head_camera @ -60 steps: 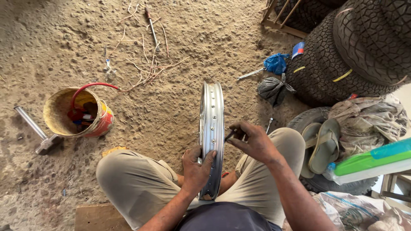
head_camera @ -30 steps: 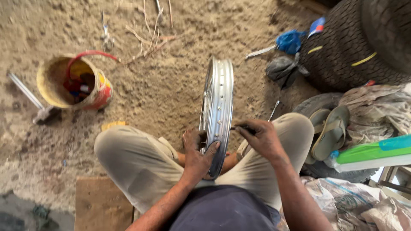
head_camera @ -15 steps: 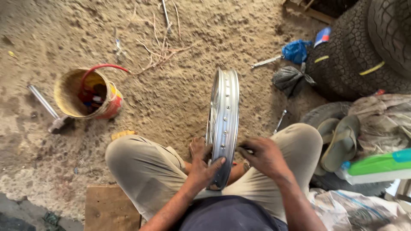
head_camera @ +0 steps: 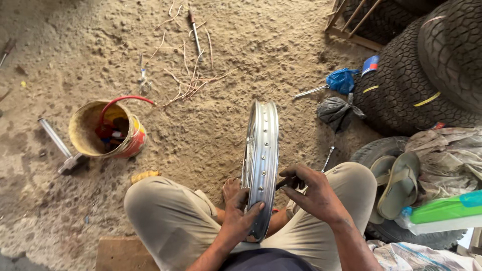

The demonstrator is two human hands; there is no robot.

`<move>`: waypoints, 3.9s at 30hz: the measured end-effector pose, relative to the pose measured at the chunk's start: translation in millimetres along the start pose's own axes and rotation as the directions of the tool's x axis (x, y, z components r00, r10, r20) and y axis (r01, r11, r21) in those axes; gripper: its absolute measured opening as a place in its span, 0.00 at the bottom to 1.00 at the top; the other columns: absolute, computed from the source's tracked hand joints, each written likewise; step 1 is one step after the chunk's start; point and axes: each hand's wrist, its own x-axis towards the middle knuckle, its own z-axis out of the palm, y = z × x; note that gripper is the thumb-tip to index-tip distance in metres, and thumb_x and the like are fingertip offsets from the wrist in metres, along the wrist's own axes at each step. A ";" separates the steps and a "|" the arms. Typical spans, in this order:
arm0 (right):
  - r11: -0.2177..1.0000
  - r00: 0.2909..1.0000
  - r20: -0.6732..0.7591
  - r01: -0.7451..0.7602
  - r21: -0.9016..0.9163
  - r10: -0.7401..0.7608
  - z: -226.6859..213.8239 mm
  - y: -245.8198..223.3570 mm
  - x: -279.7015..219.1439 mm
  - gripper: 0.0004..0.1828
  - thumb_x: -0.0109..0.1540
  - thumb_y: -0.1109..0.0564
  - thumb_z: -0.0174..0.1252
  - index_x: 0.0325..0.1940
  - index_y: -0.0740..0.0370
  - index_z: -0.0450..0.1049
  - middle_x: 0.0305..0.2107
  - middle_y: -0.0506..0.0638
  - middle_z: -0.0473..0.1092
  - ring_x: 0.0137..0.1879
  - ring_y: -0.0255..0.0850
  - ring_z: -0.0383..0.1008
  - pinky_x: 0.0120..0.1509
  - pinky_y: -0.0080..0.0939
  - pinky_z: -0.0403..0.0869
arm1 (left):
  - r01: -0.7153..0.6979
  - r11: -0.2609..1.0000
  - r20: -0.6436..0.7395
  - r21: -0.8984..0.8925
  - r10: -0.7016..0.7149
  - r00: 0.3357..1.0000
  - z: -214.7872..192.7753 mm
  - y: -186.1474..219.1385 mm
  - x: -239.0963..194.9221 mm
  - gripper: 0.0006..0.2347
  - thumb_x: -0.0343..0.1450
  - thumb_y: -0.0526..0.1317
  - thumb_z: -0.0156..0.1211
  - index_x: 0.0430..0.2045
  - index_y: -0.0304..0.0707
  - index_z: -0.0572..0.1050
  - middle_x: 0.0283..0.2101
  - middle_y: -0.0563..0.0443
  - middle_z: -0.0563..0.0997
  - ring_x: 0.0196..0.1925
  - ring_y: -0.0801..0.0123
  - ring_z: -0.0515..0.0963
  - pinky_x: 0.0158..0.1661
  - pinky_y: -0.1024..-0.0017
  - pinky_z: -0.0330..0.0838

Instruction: The person sits on the ground and scrubs the outer edge of a motorcycle wheel rim using a small abrasive tool. They rotate the rim by hand to access different sections, repeatedly rubbing the metal surface to remove dirt or oxidation.

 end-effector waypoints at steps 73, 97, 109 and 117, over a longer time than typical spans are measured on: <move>0.552 0.794 -0.113 -0.305 0.776 0.597 90.3 168.7 -7.9 0.07 0.61 0.59 0.62 0.38 0.67 0.78 0.17 0.45 0.66 0.19 0.32 0.61 0.23 0.35 0.61 | 0.200 0.931 0.249 -0.306 -0.125 0.960 -38.8 -35.4 64.3 0.12 0.74 0.32 0.59 0.51 0.35 0.79 0.39 0.56 0.84 0.36 0.80 0.79 0.38 0.78 0.74; 0.543 0.781 -0.062 -0.372 0.753 0.621 93.1 178.9 -3.9 0.10 0.61 0.56 0.64 0.39 0.67 0.78 0.16 0.45 0.65 0.20 0.33 0.60 0.24 0.36 0.62 | 0.255 0.955 0.459 -0.150 -0.161 0.874 -55.2 -29.4 82.6 0.12 0.73 0.38 0.66 0.49 0.34 0.82 0.37 0.55 0.84 0.35 0.79 0.78 0.38 0.77 0.73; 0.413 0.885 -0.019 -0.199 0.889 0.465 86.6 174.8 -21.3 0.10 0.57 0.63 0.65 0.41 0.71 0.78 0.22 0.50 0.72 0.26 0.39 0.71 0.31 0.39 0.70 | 0.080 0.993 0.078 -0.089 -0.073 0.994 -6.2 21.6 44.0 0.16 0.70 0.41 0.62 0.48 0.29 0.79 0.37 0.46 0.82 0.38 0.67 0.79 0.40 0.69 0.75; 0.363 0.939 0.026 -0.158 0.918 0.343 102.3 157.5 -16.4 0.11 0.62 0.58 0.60 0.43 0.70 0.78 0.21 0.52 0.73 0.26 0.39 0.72 0.31 0.39 0.72 | -0.126 0.885 -0.125 0.448 0.201 0.972 4.0 25.0 42.3 0.15 0.69 0.47 0.62 0.34 0.30 0.81 0.31 0.43 0.83 0.34 0.60 0.82 0.38 0.66 0.75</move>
